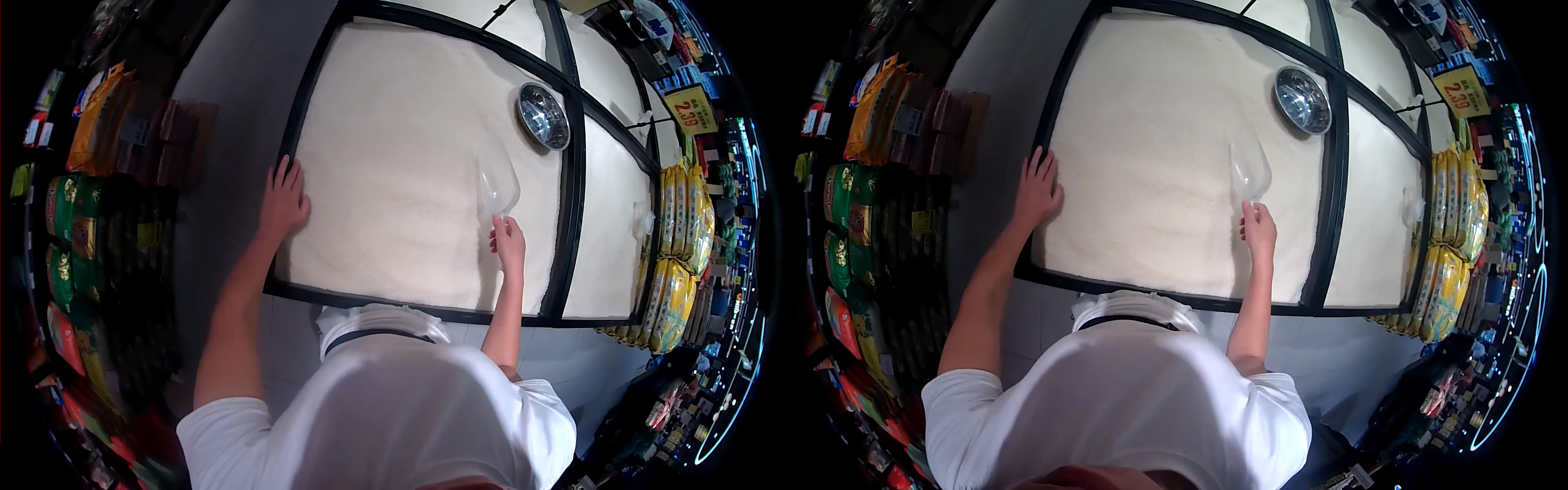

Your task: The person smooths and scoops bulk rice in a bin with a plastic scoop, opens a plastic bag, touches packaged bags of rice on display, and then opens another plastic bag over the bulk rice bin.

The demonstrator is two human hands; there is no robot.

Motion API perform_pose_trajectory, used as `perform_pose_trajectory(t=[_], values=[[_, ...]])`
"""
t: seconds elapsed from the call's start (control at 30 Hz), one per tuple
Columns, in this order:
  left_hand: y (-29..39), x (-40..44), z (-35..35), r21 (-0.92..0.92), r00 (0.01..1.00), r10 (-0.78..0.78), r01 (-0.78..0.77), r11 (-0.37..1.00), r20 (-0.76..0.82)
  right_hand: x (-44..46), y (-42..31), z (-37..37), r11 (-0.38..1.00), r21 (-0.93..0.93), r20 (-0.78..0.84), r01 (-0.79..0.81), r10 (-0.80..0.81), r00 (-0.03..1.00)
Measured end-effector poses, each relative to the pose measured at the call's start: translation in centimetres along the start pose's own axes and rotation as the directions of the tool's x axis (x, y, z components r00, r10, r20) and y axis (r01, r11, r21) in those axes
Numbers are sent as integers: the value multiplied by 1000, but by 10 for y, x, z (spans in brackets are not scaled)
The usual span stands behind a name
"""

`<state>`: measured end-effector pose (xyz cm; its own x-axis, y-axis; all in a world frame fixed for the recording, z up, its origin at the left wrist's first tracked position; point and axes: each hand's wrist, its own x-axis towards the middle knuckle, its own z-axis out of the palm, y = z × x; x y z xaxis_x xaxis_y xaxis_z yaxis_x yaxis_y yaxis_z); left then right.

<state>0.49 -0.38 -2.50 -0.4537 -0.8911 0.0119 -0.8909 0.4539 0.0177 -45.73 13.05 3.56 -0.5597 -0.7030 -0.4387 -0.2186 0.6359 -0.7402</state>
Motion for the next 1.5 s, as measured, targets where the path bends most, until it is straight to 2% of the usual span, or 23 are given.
perform_pose_trajectory(t=[0.07, 0.13, 0.2, 0.23, 0.33, 0.37, 0.4, 0.47, 0.5, 0.53, 0.6, 0.67, 0.7, 0.73, 0.8, 0.87, 1.0, 1.2, 1.5], values=[[-2, 0, 5, -37, 999, 7, -9, 999, -46, -15, 8, -58, 961, -268, -52, -67, 55, 997], [-1, 1, 3, -43, 1000, -2, 1, 999, -29, -34, -2, -104, 851, -501, -118, -160, 116, 986], [-1, 2, 1, -48, 1000, -3, 2, 999, -25, -31, 8, -138, 666, -721, -122, -191, 150, 981], [-1, 2, 1, -51, 1000, -2, 1, 999, -29, -23, 20, -146, 531, -835, -116, -148, 93, 989], [-2, 2, 1, -68, 999, -1, -1, 998, -36, 16, 40, -137, 383, -916, -75, -123, 136, 988], [-3, 2, 2, -74, 999, -1, -1, 997, -39, 34, 51, -126, 387, -917, -49, -100, 139, 989], [-4, 2, 2, -71, 1000, -3, 1, 997, -27, 45, 58, -115, 328, -944, -8, -34, 81, 997], [-5, 4, 4, -67, 1000, -14, 13, 998, -12, 52, 39, -95, 225, -973, -18, -47, 132, 991], [-5, 5, 4, -70, 1000, -16, 15, 997, -13, 50, 27, -87, 258, -964, -47, -65, 75, 996], [-5, 5, 3, -74, 1000, -16, 15, 997, -11, 49, 13, -76, 350, -936, -60, -26, -88, 994], [-5, 5, 1, -87, 1000, -20, 18, 996, -12, 48, -17, -49, 505, -858, -128, 92, -384, 914], [-3, 5, -2, -107, 999, -24, 22, 994, -24, 48, -69, 2, 727, -598, -70, 338, -467, 881], [-3, 5, -3, -97, 1000, -27, 28, 995, 14, 53, -86, 34, 756, -444, 10, 482, -533, 846], [-4, 6, -4, -85, 998, -31, 35, 996, 49, 68, -87, 66, 807, -208, 70, 553, -552, 831], [-4, 9, -2, -72, 997, -34, 39, 997, 73, 80, -108, 124, 771, -121, 180, 625, -602, 778], [-6, 8, 1, -69, 998, -31, 35, 997, 59, 101, -113, 174, 770, -47, 206, 636, -615, 761], [-5, 8, 1, -82, 998, -40, 45, 996, 58, 118, -138, 229, 737, -122, 191, 665, -640, 744], [-6, 10, 1, -95, 997, -51, 57, 994, 60, 137, -147, 256, 654, -217, 240, 725, -684, 689], [-4, 10, 1, -102, 997, -50, 55, 993, 56, 142, -140, 253, 609, -232, 250, 759, -717, 651]])
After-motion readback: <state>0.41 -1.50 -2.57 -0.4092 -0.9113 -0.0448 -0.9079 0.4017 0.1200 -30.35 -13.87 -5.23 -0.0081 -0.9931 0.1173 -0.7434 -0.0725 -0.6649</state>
